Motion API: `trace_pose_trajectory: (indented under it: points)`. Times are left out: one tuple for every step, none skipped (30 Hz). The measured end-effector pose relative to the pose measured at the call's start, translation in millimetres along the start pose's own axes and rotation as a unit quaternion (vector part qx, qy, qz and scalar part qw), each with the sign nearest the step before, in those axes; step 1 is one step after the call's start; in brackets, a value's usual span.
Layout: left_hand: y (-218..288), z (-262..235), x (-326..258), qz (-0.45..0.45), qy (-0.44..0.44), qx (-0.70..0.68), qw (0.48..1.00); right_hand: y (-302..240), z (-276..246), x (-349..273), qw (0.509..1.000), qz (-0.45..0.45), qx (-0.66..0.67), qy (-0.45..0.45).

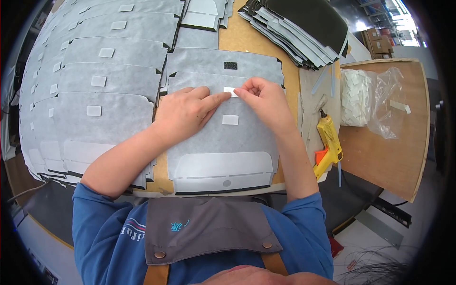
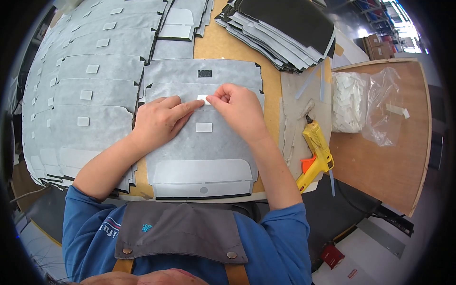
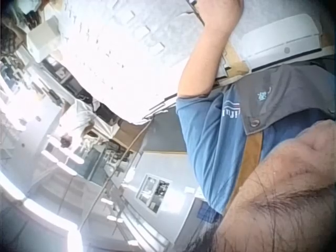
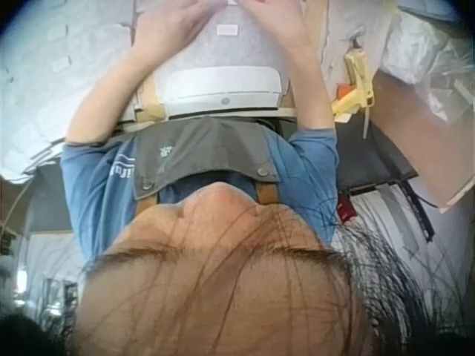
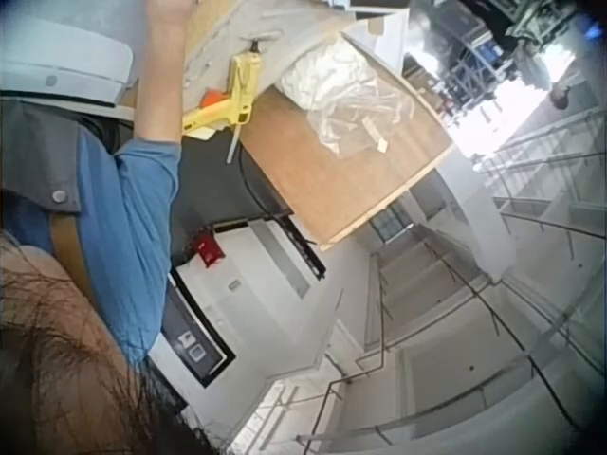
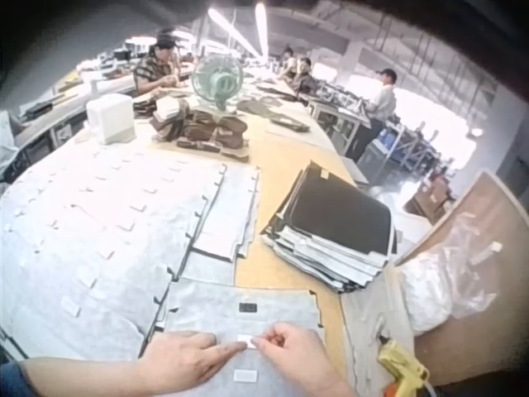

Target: The recorder uses a hot glue gun and applies adhesive strips to leather or fabric bag components at a workshop station.

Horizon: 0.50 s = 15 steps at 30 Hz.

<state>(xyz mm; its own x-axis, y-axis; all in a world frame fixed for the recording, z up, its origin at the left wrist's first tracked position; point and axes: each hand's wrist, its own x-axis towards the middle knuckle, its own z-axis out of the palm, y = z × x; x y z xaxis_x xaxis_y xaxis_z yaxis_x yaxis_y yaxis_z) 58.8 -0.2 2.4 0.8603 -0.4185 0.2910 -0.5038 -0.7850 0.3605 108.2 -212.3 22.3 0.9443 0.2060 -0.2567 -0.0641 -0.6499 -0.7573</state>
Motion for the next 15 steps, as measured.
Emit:
trace_pose_trajectory:
  points:
    - [0.0,0.0,0.0,0.001,0.000,0.000,1.000,0.7,0.3,0.3,1.000,-0.004,-0.004,0.006]
    - [0.0,0.1,-0.1,0.005,-0.004,0.003,1.000,1.5,0.6,0.3,1.000,-0.008,-0.009,0.012]
    - [-0.7,0.2,0.6,0.009,-0.006,0.007,1.000,3.5,1.8,-0.4,1.000,-0.009,-0.009,0.013]
    - [-0.5,0.9,0.9,0.010,-0.005,0.007,1.000,6.5,3.8,-3.4,0.998,-0.030,0.001,0.054]
    - [0.2,2.1,0.9,0.000,0.001,0.000,1.000,7.6,4.9,-7.5,0.994,-0.051,0.012,0.096]
    - [1.2,2.7,-0.3,-0.011,0.006,-0.006,1.000,7.0,5.4,-14.1,0.994,-0.052,0.012,0.095]
    - [1.3,2.7,-0.9,-0.012,0.007,-0.006,1.000,6.2,5.8,-22.7,0.989,-0.085,-0.032,0.120]
    - [1.3,2.8,-1.5,-0.020,0.013,-0.017,1.000,5.8,6.6,-30.9,0.980,-0.118,-0.076,0.144]
    - [1.5,3.3,-1.1,-0.027,0.019,-0.030,0.999,6.1,7.8,-38.9,0.980,-0.117,-0.076,0.145]
    - [2.3,2.3,-1.0,-0.026,0.019,-0.031,0.999,6.8,9.8,-46.6,0.972,-0.141,-0.129,0.140]
    - [3.5,0.4,-1.1,-0.019,0.009,-0.017,1.000,8.1,11.4,-51.9,0.961,-0.163,-0.180,0.133]
    - [4.0,-1.3,-1.0,-0.013,0.000,-0.003,1.000,10.2,12.0,-54.1,0.961,-0.163,-0.180,0.134]
    - [3.6,-0.6,-1.8,-0.013,-0.001,-0.003,1.000,13.7,12.8,-55.9,0.946,-0.193,-0.227,0.130]
    - [2.8,1.1,-3.4,-0.012,-0.002,-0.004,1.000,16.3,13.8,-57.4,0.928,-0.222,-0.273,0.124]
    - [1.9,1.9,-3.7,-0.011,-0.004,-0.004,1.000,16.8,14.3,-57.6,0.928,-0.222,-0.273,0.124]
